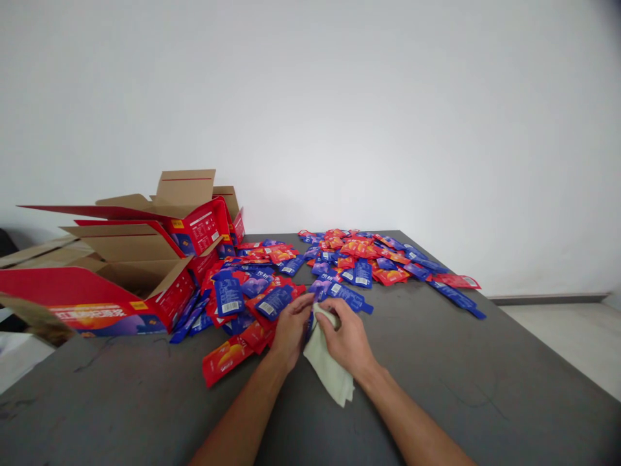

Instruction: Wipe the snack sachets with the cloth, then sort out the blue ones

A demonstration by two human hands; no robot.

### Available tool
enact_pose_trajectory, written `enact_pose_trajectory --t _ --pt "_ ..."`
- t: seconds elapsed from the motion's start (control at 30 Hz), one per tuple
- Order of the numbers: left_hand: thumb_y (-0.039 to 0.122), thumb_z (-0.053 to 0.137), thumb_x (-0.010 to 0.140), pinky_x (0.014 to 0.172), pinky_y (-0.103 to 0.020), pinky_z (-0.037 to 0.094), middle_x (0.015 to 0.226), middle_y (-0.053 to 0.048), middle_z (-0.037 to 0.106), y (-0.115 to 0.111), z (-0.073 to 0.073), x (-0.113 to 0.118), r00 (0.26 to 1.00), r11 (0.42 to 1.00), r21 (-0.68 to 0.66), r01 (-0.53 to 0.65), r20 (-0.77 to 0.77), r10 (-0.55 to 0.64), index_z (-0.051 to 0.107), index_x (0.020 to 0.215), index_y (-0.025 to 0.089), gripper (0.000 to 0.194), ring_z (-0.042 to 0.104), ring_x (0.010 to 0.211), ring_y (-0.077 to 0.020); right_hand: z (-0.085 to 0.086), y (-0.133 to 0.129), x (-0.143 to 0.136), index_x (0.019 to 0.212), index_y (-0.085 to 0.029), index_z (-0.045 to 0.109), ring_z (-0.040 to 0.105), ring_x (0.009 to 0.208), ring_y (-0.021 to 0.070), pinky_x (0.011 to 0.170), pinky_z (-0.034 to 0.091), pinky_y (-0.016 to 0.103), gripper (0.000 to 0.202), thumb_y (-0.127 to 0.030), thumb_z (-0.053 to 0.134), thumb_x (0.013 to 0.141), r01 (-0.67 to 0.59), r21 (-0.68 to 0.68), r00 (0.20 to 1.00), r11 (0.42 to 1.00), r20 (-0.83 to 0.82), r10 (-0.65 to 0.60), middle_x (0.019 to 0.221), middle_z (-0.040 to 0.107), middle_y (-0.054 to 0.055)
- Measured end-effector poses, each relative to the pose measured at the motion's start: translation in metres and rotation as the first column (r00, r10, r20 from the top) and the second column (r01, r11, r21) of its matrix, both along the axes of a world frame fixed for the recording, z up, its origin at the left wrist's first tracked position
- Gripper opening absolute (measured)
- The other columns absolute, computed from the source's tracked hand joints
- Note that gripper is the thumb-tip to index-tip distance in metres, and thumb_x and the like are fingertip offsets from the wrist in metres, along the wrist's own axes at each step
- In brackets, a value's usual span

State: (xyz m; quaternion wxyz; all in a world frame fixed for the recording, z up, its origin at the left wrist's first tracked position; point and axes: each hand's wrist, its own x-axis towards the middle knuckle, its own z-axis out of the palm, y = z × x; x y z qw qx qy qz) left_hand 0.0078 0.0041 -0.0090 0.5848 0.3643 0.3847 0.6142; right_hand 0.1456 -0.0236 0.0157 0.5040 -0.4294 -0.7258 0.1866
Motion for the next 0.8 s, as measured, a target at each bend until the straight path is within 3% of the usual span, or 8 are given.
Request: enact_pose_trajectory --t 0.1,0.2,0.37,0.47,0.53,0.6,0.73,0.8 --pt "0.033 0.072 0.075 0.099 -0.035 0.045 0.111 -0.009 0.073 -0.002 0.005 0.002 0.997 0.998 -0.062 -0.001 0.08 0.006 0.075 0.105 0.016 0.035 0.064 0.109 -0.0237 -0.005 -0.002 -0.007 0.103 -0.023 0.065 0.063 0.099 0.0185 0.091 0.048 0.03 0.014 -0.017 0.058 0.092 -0.123 0.008 0.992 0.992 0.037 0.122 0.104 0.067 0.004" --pt "0.046 0.068 0.08 0.1 -0.038 0.046 0.113 -0.01 0.073 -0.006 0.013 0.003 0.973 0.993 -0.082 0.087 0.221 -0.067 0.074 0.111 0.016 0.044 0.064 0.11 -0.0259 -0.009 -0.003 -0.012 0.103 -0.025 0.069 0.064 0.098 0.0175 0.09 0.05 0.029 0.019 -0.015 0.059 0.091 -0.197 0.009 0.976 0.98 0.094 0.195 0.103 0.069 0.004" --pt "0.031 0.075 0.074 0.098 -0.035 0.047 0.109 -0.01 0.075 -0.01 0.014 0.005 0.973 0.985 -0.061 0.159 0.182 -0.145 0.075 0.108 0.015 0.037 0.066 0.107 -0.0251 -0.006 0.003 -0.004 0.1 -0.023 0.072 0.064 0.098 0.0196 0.09 0.051 0.032 0.018 -0.017 0.058 0.092 0.017 0.077 0.998 0.997 0.058 -0.021 0.102 0.07 0.006" --pt "0.025 0.075 0.072 0.095 -0.035 0.049 0.106 -0.01 0.076 -0.009 0.008 0.005 0.974 0.977 -0.11 0.184 0.153 -0.166 0.073 0.117 0.016 0.046 0.069 0.1 -0.0242 0.0 0.01 0.009 0.101 -0.021 0.073 0.064 0.097 0.0211 0.091 0.051 0.034 0.018 -0.02 0.057 0.094 0.167 0.125 0.985 0.978 0.029 -0.171 0.102 0.071 0.008" --pt "0.024 0.076 0.07 0.094 -0.035 0.049 0.106 -0.01 0.076 -0.008 0.006 0.005 0.978 0.975 -0.135 0.175 0.142 -0.155 0.071 0.12 0.017 0.05 0.07 0.098 -0.0237 0.0 0.011 0.013 0.103 -0.02 0.073 0.064 0.097 0.0216 0.092 0.052 0.035 0.02 -0.021 0.056 0.094 0.195 0.146 0.979 0.97 0.038 -0.202 0.102 0.07 0.009" --pt "0.023 0.075 0.069 0.095 -0.035 0.048 0.108 -0.011 0.075 -0.006 0.004 0.004 0.982 0.979 -0.144 0.143 0.141 -0.122 0.071 0.12 0.017 0.051 0.069 0.101 -0.0237 -0.003 0.01 0.01 0.104 -0.021 0.074 0.064 0.099 0.0216 0.093 0.052 0.035 0.021 -0.02 0.055 0.094 0.136 0.147 0.986 0.98 0.078 -0.149 0.104 0.07 0.009" --pt "0.022 0.071 0.069 0.101 -0.035 0.044 0.12 -0.011 0.072 -0.005 0.003 -0.001 0.993 0.995 -0.093 0.048 0.11 -0.038 0.075 0.111 0.017 0.043 0.063 0.116 -0.0254 -0.011 -0.001 -0.007 0.104 -0.025 0.074 0.064 0.101 0.0193 0.092 0.052 0.031 0.024 -0.013 0.057 0.091 -0.159 0.035 0.964 0.987 0.223 0.147 0.103 0.071 0.005" --pt "0.022 0.07 0.069 0.103 -0.037 0.043 0.123 -0.011 0.071 -0.005 0.004 -0.003 0.997 0.997 -0.069 0.018 0.08 -0.013 0.077 0.108 0.016 0.04 0.061 0.119 -0.0273 -0.013 -0.005 -0.013 0.101 -0.025 0.074 0.064 0.1 0.0183 0.091 0.052 0.029 0.024 -0.011 0.058 0.09 -0.217 -0.027 0.945 0.976 0.246 0.217 0.101 0.071 0.004"
